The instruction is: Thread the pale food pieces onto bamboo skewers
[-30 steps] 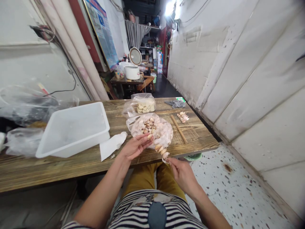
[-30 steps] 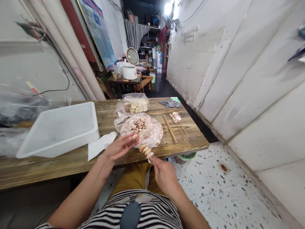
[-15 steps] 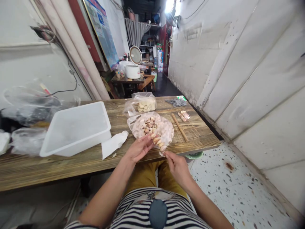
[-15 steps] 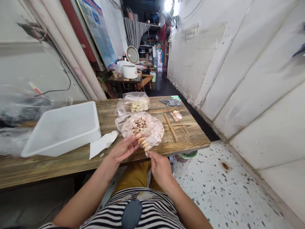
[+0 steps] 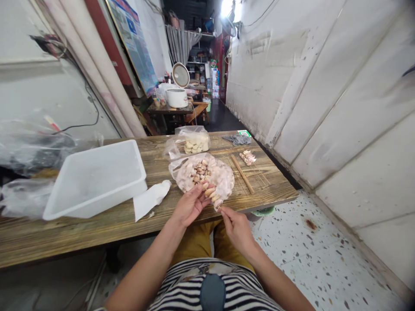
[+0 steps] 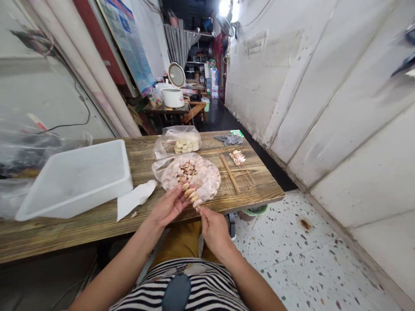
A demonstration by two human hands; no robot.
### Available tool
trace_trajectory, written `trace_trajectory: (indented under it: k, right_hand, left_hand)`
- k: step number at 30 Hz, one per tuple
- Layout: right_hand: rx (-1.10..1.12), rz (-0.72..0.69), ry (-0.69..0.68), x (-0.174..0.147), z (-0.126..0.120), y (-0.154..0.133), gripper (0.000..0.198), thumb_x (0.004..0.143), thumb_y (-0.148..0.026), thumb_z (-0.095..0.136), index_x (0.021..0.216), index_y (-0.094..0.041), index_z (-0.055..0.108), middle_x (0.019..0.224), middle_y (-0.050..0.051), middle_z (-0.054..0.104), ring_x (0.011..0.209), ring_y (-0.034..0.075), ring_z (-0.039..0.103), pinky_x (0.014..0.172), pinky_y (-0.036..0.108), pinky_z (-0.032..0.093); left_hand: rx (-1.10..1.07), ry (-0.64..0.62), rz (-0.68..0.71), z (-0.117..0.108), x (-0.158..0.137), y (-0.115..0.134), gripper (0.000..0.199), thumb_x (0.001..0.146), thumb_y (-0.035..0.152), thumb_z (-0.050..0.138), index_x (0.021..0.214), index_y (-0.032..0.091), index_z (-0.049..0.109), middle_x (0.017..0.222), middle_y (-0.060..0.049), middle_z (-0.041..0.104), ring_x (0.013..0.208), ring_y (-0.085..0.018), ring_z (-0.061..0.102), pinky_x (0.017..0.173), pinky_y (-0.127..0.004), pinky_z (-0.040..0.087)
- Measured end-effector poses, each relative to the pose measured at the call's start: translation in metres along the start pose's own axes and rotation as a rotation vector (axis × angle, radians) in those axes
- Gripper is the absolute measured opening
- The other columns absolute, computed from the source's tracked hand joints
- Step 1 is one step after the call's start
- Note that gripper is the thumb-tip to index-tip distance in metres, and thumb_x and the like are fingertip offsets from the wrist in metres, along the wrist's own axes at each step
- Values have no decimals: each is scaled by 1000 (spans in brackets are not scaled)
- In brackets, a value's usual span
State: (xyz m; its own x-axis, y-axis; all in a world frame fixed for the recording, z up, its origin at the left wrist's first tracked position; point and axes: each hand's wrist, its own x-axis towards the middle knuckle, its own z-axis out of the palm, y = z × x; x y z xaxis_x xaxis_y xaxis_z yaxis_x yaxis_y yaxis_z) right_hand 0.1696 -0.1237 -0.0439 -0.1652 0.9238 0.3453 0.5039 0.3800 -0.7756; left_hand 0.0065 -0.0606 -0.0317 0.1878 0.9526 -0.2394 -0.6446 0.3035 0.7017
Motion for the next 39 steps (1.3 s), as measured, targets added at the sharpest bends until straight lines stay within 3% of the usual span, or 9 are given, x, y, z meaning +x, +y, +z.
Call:
trace_trajectory:
  k: [6, 10, 12, 16, 19, 27, 32, 39]
  right_hand:
    - [31, 6, 45, -1, 0, -1, 27, 88, -19, 41, 96, -18, 67, 85, 6, 71, 76, 18, 67, 71, 25, 50]
    - [56, 0, 51, 3, -1, -1, 27, 89, -20, 41, 94, -18, 68, 82, 5, 71, 73, 18, 67, 68, 24, 50]
    - [64, 28, 81, 4, -4, 2, 27, 89, -23, 41, 93, -18, 68, 80, 4, 71, 70, 18, 66, 66, 24, 50]
    - [102, 140, 201, 3, -16, 16, 29, 89, -29, 43, 94, -16, 68, 73, 4, 69, 61, 17, 62, 58, 25, 48]
    - [138, 156, 230, 2, -21, 25, 30, 89, -32, 43, 97, -16, 68, 69, 4, 67, 59, 17, 60, 54, 24, 47]
    - [186, 161, 186, -1, -19, 26, 30, 89, -32, 44, 97, -17, 68, 65, 3, 64, 56, 15, 56, 50, 22, 43]
    - [182, 199, 171, -1, -21, 24, 31, 88, -33, 44, 94, -16, 68, 64, 2, 63, 55, 15, 55, 50, 22, 42]
    - [201, 231, 135, -3, -20, 21, 33, 88, -35, 44, 93, -14, 68, 53, 1, 54, 63, 18, 56, 54, 23, 42]
  left_hand:
    - [43, 31, -20, 3, -2, -2, 17, 81, 18, 57, 96, 13, 64, 93, -9, 69, 82, -16, 66, 71, -28, 55]
    - [61, 8, 35, 12, -6, 3, 22, 78, 22, 61, 98, 13, 64, 94, -10, 69, 86, -18, 65, 77, -32, 54]
    - [97, 52, 143, 13, -5, 9, 28, 76, 25, 64, 101, 14, 63, 95, -10, 69, 90, -20, 64, 83, -35, 52]
    - [343, 306, 514, -2, 2, 32, 30, 70, 26, 69, 99, 18, 66, 96, -5, 69, 95, -18, 62, 90, -29, 45]
    - [644, 413, 599, -15, 8, 47, 28, 68, 30, 68, 94, 20, 70, 94, -4, 70, 91, -19, 63, 89, -29, 44]
    - [1084, 225, 556, -20, 46, 46, 14, 64, 19, 68, 75, 25, 74, 88, -4, 71, 98, -26, 58, 99, -33, 33]
    - [1417, 205, 487, -28, 77, 38, 17, 66, 16, 64, 78, 23, 73, 92, -9, 70, 102, -29, 57, 98, -36, 32]
    - [1763, 154, 355, -24, 90, 37, 19, 71, 16, 54, 80, 19, 72, 93, -10, 69, 98, -26, 58, 90, -34, 38]
